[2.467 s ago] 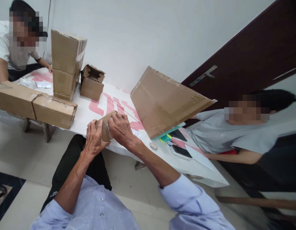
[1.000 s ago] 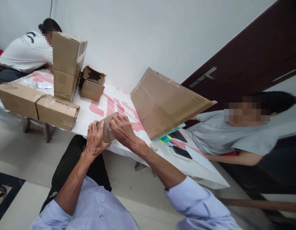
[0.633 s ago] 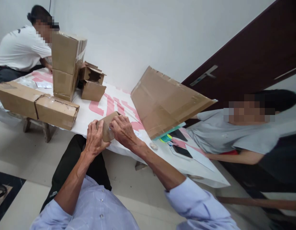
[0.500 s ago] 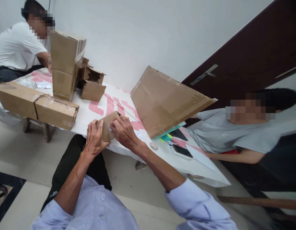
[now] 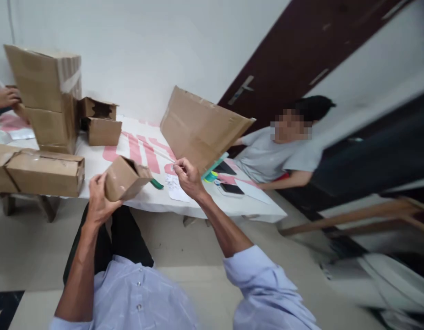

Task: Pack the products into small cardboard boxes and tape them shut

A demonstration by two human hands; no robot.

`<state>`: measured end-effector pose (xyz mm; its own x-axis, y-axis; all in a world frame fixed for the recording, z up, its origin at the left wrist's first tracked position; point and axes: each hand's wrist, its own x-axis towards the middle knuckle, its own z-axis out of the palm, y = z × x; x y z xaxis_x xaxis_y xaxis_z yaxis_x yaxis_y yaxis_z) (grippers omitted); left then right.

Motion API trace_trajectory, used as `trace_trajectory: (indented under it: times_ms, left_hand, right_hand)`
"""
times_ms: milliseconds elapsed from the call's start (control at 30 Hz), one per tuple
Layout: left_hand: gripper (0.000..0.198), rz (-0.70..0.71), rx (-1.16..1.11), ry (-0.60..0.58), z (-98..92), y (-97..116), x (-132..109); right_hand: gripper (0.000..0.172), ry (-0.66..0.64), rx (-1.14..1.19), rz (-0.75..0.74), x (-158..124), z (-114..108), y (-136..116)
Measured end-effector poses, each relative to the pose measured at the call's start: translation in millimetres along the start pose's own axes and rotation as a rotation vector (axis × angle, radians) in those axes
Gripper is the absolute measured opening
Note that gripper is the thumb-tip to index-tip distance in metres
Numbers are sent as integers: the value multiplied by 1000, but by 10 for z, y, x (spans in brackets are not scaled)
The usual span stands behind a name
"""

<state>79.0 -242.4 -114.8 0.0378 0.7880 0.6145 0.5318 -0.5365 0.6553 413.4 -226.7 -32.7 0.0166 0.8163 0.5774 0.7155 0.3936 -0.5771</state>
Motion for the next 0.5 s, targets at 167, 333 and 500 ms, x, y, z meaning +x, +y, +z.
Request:
trace_trajectory:
  times_ms: [167,333,500]
  left_hand:
    - [106,-171,-142,-29,-181,-403,65]
    - [114,-309,-221,-72,-245,-567,60]
    - [120,-371,-272,-130,-207,-604,84]
  right_hand:
    - [17,64,-169,362,-294,-248,975]
    - [14,47,-225,502,-658,-209,1491]
    - [16,-34,-241,528,-651,-1,1704]
